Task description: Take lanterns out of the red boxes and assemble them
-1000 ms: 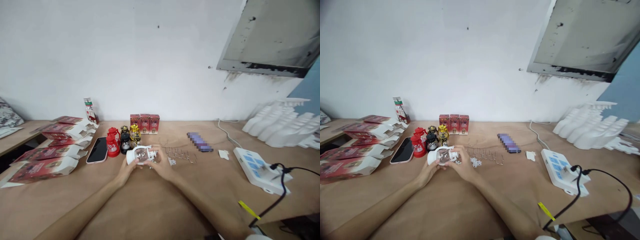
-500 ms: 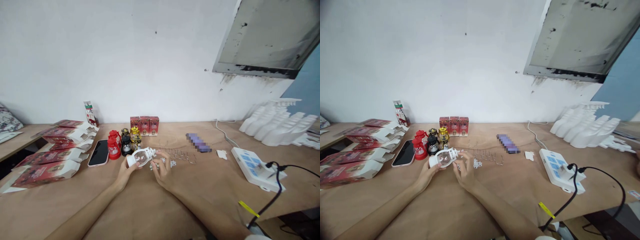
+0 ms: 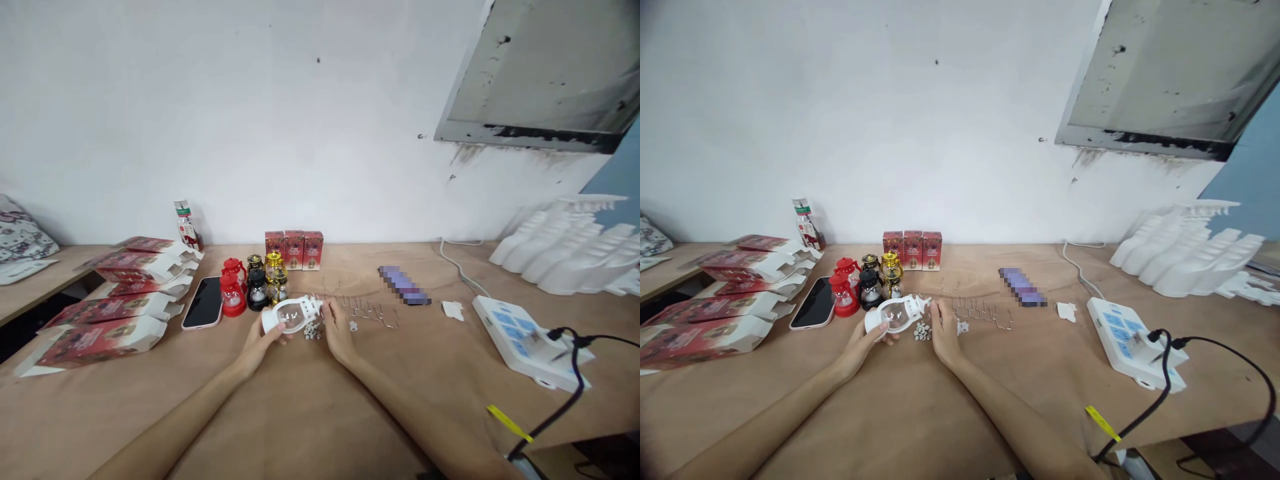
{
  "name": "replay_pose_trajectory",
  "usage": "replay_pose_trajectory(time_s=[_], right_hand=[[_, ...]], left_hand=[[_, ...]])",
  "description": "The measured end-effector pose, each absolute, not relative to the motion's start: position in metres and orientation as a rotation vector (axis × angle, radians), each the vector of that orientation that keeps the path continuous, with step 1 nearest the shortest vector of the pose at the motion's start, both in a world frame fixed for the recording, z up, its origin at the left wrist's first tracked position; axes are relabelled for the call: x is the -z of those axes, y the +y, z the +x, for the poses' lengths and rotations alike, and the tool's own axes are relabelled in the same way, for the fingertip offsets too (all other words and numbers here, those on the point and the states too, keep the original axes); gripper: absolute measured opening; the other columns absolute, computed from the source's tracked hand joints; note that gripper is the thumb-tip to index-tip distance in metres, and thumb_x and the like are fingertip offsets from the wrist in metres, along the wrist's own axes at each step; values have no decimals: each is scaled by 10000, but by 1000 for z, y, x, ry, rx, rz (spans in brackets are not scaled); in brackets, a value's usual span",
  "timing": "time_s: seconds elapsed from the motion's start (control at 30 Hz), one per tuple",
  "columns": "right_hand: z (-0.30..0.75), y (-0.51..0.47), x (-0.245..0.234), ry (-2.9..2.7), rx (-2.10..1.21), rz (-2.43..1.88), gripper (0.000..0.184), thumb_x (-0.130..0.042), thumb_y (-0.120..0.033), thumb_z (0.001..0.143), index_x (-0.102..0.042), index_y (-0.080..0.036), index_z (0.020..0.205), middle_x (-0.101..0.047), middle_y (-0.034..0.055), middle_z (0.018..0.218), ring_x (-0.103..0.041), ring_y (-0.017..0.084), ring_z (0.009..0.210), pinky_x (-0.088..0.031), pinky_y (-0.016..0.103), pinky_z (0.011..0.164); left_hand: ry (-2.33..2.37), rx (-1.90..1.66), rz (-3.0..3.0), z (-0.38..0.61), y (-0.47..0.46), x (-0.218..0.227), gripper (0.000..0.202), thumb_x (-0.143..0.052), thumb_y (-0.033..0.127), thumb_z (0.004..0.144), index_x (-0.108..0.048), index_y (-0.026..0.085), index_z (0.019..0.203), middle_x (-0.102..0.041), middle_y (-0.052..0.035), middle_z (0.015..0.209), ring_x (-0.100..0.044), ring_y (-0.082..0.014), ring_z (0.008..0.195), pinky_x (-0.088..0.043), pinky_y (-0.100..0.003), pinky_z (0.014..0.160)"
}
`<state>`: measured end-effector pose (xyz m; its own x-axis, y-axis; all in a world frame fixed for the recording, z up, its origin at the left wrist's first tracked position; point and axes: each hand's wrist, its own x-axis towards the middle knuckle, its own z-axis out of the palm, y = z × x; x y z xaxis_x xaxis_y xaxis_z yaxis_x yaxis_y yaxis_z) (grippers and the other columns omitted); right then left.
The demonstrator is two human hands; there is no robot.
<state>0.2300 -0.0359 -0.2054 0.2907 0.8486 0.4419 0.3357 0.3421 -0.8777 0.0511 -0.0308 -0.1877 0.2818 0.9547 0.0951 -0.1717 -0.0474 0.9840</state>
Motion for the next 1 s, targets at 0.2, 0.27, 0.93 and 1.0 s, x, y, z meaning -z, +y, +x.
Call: replay_pose_trajectory(time_s=[0.2,0.27,0.93,1.0], right_hand=[[227,-36,204,-1272,-754,-1078,467,-360,-672,809,-400,-236,647,-428,-43,573,-420,140,566,-344,264,556],[227,-35,204,-1272,-807,-1046,478,-376,-695,787,-387,-239,642,-402,-50,559,-395,136,544,-335,263,541],[248,-33,189,-1473,-756,-1003,408,-364,-609,832,-405,-236,671,-402,-52,573,-394,128,542,-345,271,572],[248,-30,190,-1476,-911,-964,403,-401,-607,809,-408,-233,660,-395,-63,533,-384,119,505,-339,260,538]], left_hand=[[845,-1030,1292,51,-31,183,581,-694,587,605,-558,115,914,-650,-47,627,-601,-175,597,-469,-280,591],[842,-1022,1324,51,-30,182,558,-683,596,612,-567,116,873,-640,-40,599,-589,-165,560,-457,-275,578],[773,-901,1447,49,-31,184,527,-590,675,638,-510,159,703,-524,31,516,-446,-82,376,-337,-214,403],[771,-893,1448,49,-29,185,523,-594,671,636,-507,157,683,-519,30,503,-437,-78,376,-323,-210,399]])
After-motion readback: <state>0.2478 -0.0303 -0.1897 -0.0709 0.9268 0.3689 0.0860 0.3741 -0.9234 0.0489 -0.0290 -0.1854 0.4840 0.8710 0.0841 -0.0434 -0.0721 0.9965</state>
